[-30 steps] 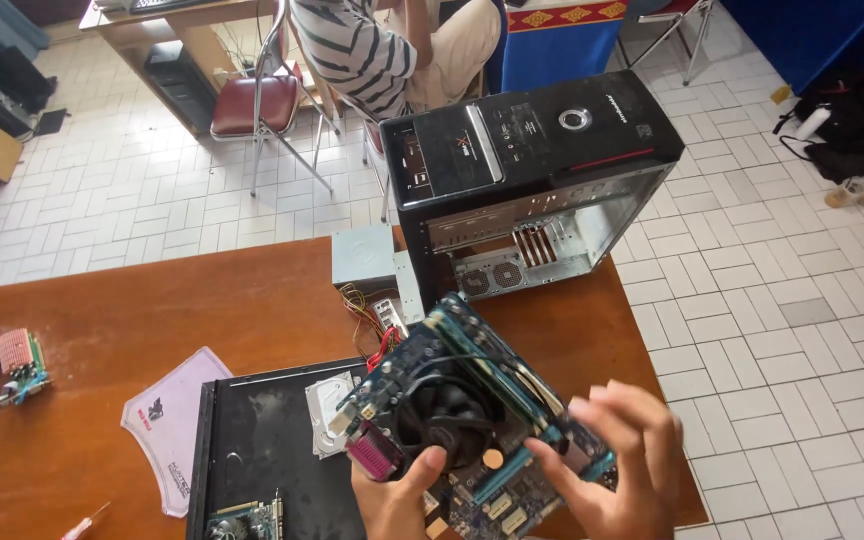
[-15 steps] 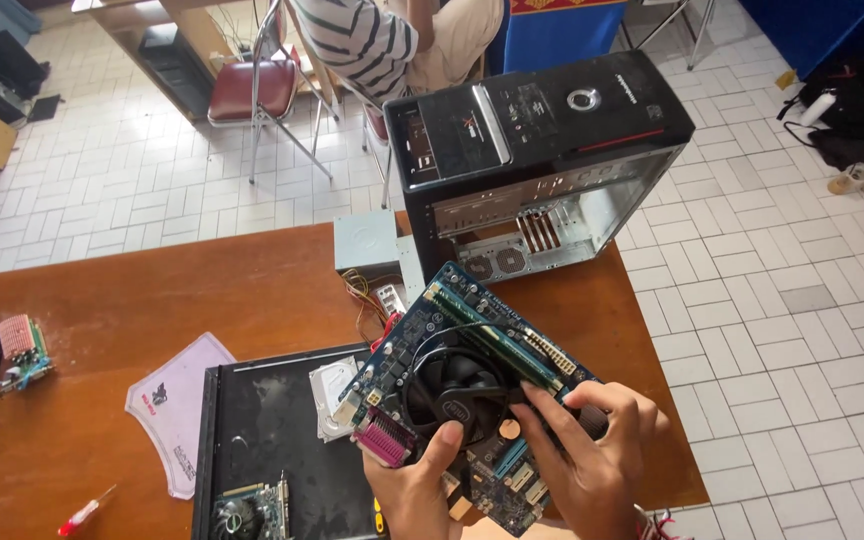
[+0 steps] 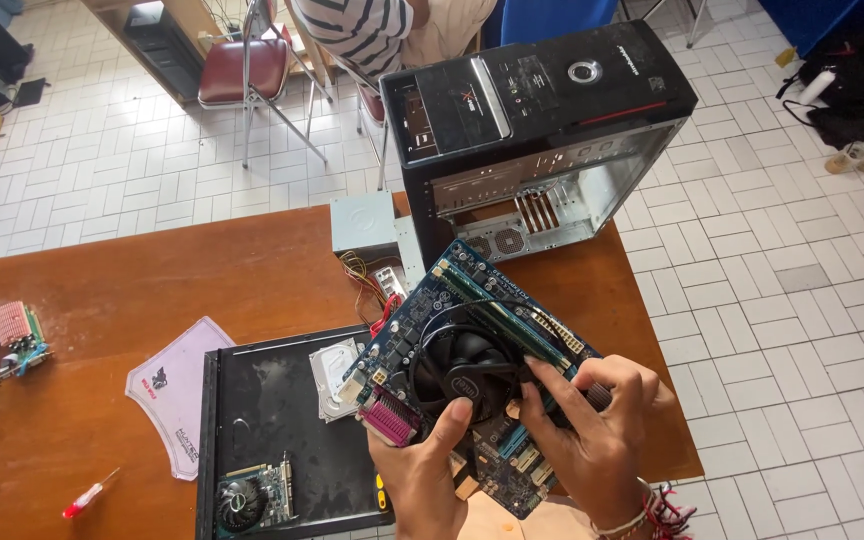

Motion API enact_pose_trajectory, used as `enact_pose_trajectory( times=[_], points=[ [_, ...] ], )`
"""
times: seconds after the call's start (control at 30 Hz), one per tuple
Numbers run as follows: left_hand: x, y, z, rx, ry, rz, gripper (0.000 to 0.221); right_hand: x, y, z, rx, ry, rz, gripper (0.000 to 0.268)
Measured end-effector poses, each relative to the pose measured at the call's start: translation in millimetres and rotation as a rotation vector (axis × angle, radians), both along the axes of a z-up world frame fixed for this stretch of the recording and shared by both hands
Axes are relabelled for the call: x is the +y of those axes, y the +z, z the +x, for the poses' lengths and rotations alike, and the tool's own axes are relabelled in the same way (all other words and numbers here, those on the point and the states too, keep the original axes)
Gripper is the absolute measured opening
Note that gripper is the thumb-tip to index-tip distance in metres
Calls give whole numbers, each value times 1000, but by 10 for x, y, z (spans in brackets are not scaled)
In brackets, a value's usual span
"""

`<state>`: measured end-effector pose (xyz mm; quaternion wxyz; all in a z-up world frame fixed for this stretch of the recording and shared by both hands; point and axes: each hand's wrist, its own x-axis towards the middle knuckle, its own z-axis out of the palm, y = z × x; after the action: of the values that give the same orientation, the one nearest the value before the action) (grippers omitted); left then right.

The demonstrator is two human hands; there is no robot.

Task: Installing a CPU cooler onto a motherboard and inspecting the assembly on a workbench.

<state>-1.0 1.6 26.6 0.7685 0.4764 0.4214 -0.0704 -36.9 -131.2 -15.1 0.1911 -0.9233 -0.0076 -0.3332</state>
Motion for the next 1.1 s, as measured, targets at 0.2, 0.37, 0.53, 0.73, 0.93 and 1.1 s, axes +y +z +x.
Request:
enact_pose_trajectory(
  times=[0.2,0.37,0.53,0.73,0.93,1.1],
  points=[
    [14,37,-32,-2,5,-22,89,-12,114,4,28,33,-30,34],
    [13,27,-44,-16,8,-43,88,-63,162,2,38,59,-57,34],
    [33,37,-55,-18,1,-59,86,-157,117,-44,60,76,-79,34],
    [22,10,-59,-26,-6,-79,85,-210,72,-99,82,97,-107,35],
    [1,79,-59,-47,-13,-102,83,-358,162,-125,91,117,-138,36],
    [-40,178,6,-62,-34,-111,82,-462,126,-125,100,121,-153,37]
  ],
)
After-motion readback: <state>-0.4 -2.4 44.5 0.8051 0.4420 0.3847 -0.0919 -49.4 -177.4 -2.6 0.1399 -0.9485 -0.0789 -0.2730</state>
